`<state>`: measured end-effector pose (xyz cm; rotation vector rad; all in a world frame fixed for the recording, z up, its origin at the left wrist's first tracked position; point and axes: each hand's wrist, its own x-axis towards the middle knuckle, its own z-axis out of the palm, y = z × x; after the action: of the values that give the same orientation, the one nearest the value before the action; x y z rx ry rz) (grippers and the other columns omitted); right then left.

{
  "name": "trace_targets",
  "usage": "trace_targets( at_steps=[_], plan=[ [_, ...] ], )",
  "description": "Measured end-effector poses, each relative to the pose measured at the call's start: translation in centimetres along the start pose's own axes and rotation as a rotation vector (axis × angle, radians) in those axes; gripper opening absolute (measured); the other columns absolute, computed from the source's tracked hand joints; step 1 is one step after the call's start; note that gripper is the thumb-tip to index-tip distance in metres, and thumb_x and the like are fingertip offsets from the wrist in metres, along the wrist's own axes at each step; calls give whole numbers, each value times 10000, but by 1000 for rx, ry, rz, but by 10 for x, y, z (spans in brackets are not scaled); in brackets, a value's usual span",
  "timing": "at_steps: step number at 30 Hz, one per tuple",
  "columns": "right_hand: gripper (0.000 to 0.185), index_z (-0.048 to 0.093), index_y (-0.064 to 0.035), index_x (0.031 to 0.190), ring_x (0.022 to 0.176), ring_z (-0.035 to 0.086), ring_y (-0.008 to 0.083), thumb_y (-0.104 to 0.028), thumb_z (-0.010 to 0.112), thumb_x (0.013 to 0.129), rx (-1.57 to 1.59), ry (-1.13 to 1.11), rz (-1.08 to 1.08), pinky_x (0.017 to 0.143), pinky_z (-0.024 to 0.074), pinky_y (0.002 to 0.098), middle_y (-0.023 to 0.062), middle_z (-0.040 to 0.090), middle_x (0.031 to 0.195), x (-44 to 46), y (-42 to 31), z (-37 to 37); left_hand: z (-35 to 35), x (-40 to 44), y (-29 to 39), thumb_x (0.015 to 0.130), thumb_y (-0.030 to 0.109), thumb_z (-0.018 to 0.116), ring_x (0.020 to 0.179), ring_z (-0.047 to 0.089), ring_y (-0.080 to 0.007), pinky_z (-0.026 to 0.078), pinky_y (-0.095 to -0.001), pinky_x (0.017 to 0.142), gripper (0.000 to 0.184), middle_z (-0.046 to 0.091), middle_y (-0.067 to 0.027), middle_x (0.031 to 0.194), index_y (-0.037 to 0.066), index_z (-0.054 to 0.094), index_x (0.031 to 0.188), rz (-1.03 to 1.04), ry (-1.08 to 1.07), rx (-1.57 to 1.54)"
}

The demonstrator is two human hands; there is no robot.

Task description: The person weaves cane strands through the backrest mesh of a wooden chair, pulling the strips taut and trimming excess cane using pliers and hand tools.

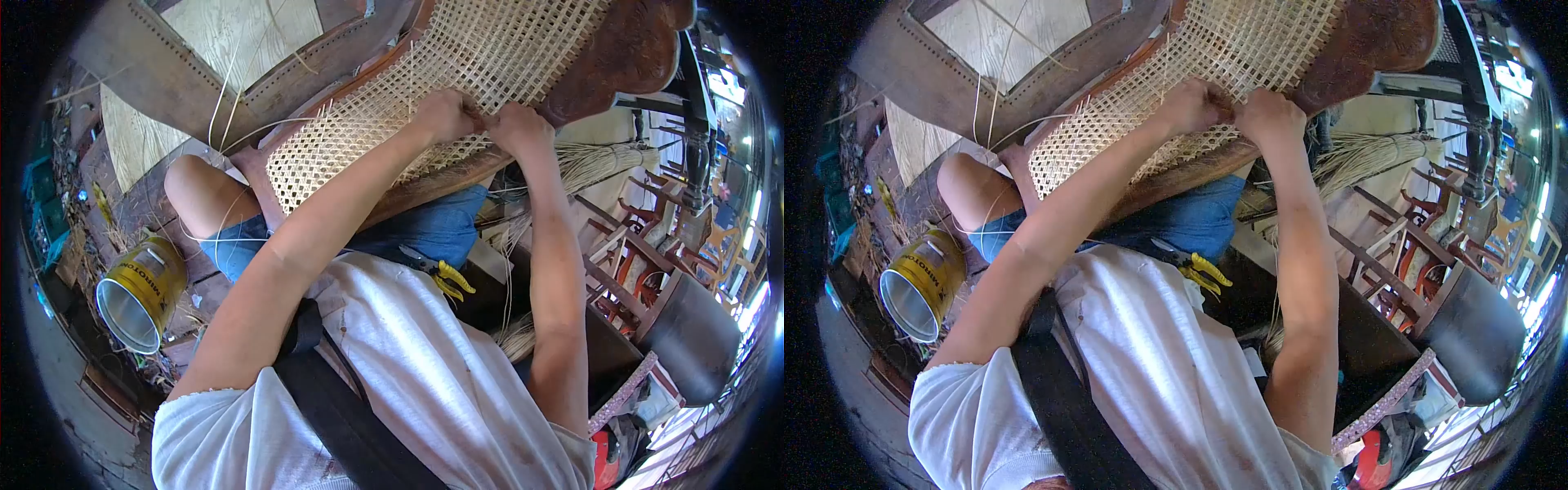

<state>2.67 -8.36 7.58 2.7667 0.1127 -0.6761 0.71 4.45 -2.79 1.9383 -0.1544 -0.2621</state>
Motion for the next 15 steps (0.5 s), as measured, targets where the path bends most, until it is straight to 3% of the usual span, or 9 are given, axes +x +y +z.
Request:
trace_targets(
  at_steps=[2, 4, 7, 9, 11, 14, 15],
  plan=[
    [354, 671, -61, 986, 922, 667, 376, -367, 630, 814, 3, -3, 1, 793, 536, 466, 202, 682, 970, -3, 4, 0, 2, -8, 1, 777, 252, 719, 861, 682, -275, 531, -352, 802, 244, 710, -138, 957, 108, 740, 973, 35, -50, -11],
    [380, 674, -62, 990, 918, 665, 382, -398, 627, 819, 3, 8, -1, 802, 530, 476, 198, 685, 974, -5, 13, -5, 5, -10, 3, 765, 246, 717, 896, 673, -264, 526, -353, 817, 253, 696, -141, 998, 86, 736, 960, -82, -56, -160],
    [405, 684, -57, 947, 907, 665, 384, -441, 615, 840, -104, 183, 8, 806, 522, 480, 188, 695, 941, -26, 52, -16, 7, -11, 7, 768, 224, 711, 908, 667, -260, 525, -351, 815, 234, 685, -146, 1027, 76, 733, 947, -165, -65, -83],
    [441, 679, -57, 905, 880, 662, 385, -488, 600, 855, -67, 147, 186, 787, 514, 482, 192, 693, 882, -36, 75, -35, -1, -15, 18, 774, 220, 706, 893, 667, -265, 525, -347, 812, 247, 684, -158, 1014, 76, 727, 973, -94, -64, -48],
    [458, 674, -56, 883, 873, 658, 387, -507, 599, 852, -39, 183, 210, 775, 510, 484, 195, 689, 875, -46, 68, -43, 2, -13, 23, 779, 216, 701, 878, 667, -270, 525, -344, 809, 260, 683, -170, 1001, 77, 722, 998, -24, -61, -13],
    [474, 667, -58, 853, 864, 650, 396, -528, 602, 845, 45, 210, 199, 757, 503, 491, 204, 682, 860, -55, 52, -61, 16, -3, 28, 797, 195, 683, 864, 666, -249, 519, -336, 823, 225, 707, -133, 923, 68, 727, 977, 124, 68, -158],
    [473, 664, -60, 845, 863, 646, 402, -529, 606, 841, 96, 200, 178, 750, 500, 495, 210, 678, 853, -58, 48, -64, 16, -1, 35, 827, 190, 672, 859, 657, -199, 513, -314, 818, 219, 710, -107, 927, 58, 721, 994, 15, -44, -509]
  ],
)
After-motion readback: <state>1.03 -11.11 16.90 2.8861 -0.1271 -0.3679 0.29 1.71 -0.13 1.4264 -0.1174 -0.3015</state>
